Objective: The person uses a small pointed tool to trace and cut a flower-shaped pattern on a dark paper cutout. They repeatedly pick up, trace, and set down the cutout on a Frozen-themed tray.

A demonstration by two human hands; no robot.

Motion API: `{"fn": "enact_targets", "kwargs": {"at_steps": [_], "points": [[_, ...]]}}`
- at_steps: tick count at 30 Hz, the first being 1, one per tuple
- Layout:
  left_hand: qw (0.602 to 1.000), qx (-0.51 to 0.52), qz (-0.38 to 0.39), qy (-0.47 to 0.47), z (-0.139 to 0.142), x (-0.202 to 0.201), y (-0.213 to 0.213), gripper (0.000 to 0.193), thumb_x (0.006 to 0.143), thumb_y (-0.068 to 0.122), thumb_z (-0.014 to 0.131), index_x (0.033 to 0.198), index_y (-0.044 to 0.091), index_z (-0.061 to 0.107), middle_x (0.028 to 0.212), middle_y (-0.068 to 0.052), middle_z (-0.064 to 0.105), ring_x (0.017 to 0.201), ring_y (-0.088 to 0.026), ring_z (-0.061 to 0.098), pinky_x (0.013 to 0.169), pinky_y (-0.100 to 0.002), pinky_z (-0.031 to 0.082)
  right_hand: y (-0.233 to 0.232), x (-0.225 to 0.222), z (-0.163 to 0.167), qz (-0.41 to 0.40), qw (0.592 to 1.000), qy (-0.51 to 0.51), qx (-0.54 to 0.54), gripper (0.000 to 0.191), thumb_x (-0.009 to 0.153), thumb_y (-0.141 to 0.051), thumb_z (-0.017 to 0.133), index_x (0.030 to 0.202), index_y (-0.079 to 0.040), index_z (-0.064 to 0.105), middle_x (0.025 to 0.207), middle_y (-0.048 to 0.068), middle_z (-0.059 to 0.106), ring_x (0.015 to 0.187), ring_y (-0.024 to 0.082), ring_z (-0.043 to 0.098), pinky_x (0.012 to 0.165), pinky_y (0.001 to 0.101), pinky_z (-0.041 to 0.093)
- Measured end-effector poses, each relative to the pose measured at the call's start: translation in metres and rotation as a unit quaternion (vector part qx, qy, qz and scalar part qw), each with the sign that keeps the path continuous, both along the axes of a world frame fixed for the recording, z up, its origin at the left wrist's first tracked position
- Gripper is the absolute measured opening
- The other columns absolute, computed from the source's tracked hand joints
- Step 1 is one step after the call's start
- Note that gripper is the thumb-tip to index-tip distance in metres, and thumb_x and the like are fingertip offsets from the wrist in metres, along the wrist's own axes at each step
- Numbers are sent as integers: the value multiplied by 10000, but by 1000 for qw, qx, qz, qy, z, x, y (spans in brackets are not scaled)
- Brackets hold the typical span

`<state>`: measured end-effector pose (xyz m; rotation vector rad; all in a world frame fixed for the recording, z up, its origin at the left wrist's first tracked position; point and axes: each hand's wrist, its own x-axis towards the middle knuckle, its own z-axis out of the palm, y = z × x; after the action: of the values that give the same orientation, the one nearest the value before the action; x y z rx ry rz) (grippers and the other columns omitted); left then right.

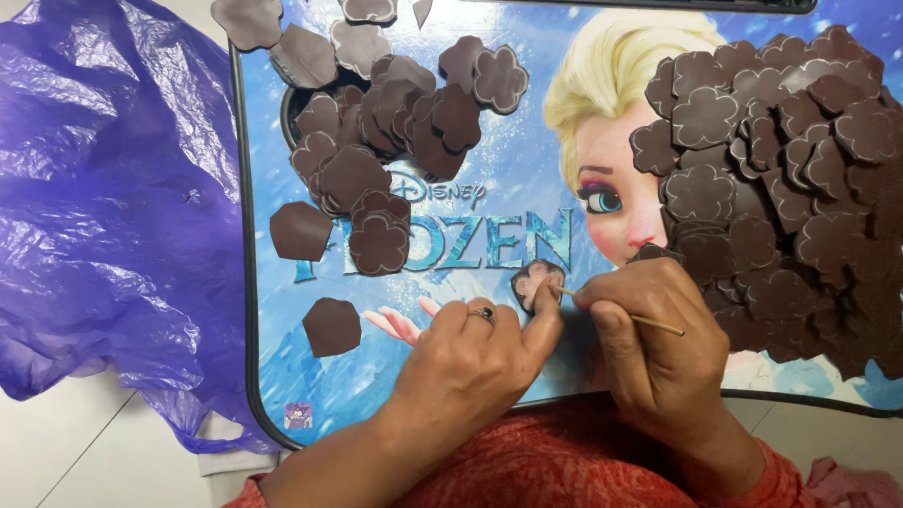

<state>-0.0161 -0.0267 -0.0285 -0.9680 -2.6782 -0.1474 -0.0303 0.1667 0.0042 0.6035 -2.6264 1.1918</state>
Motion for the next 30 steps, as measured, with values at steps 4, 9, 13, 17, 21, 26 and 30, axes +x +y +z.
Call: {"fn": "enact_targets", "kwargs": {"at_steps": [4,9,13,17,21,26,30], "points": [[999,-53,3,2,0,10,3,129,901,208,566,978,134,638,631,-11,514,583,-148,522,562,-303,371,-6,-1,-2,19,999,-21,20,73,1026,-92,619,992,-42,661,926,63,697,824,219,631,780,340,503],[995,-94,2,31,-5,14,3,71,894,202,570,832,176,550,626,-21,496,592,-141,509,557,-296,350,-14,-3,-1,45,998,-27,31,63,1011,-96,628,984,-51,663,924,60,702,824,228,638,775,346,499],[995,-94,-7,27,-6,13,0,82,890,192,573,812,175,552,612,-1,482,586,-134,501,553,-299,345,-18,-5,0,54,997,-27,46,64,999,-102,634,974,-50,661,911,62,694,813,231,632,761,351,490],[996,-91,-6,19,-6,13,-3,105,899,201,581,798,189,555,610,13,485,586,-131,501,548,-295,344,-22,-4,0,66,997,-27,43,71,1006,-112,632,987,-47,654,917,59,694,828,224,643,769,344,499],[998,-58,12,2,-7,14,-3,77,897,220,586,824,195,588,645,17,517,651,-132,526,593,-288,361,-25,-3,1,68,996,-30,47,71,1010,-113,631,988,-49,654,914,58,692,838,226,649,778,345,507],[997,-70,14,2,-9,17,-2,74,885,231,578,823,202,607,641,10,541,650,-137,525,611,-296,377,-26,-4,3,74,995,-33,55,78,1005,-115,630,986,-43,654,911,66,693,826,230,645,769,348,500],[998,-70,7,-8,-11,18,-3,91,887,214,584,798,204,603,631,21,528,649,-135,509,616,-299,375,-28,-4,3,74,995,-37,55,79,1006,-116,630,984,-44,653,911,65,693,829,231,647,771,347,502]]}}
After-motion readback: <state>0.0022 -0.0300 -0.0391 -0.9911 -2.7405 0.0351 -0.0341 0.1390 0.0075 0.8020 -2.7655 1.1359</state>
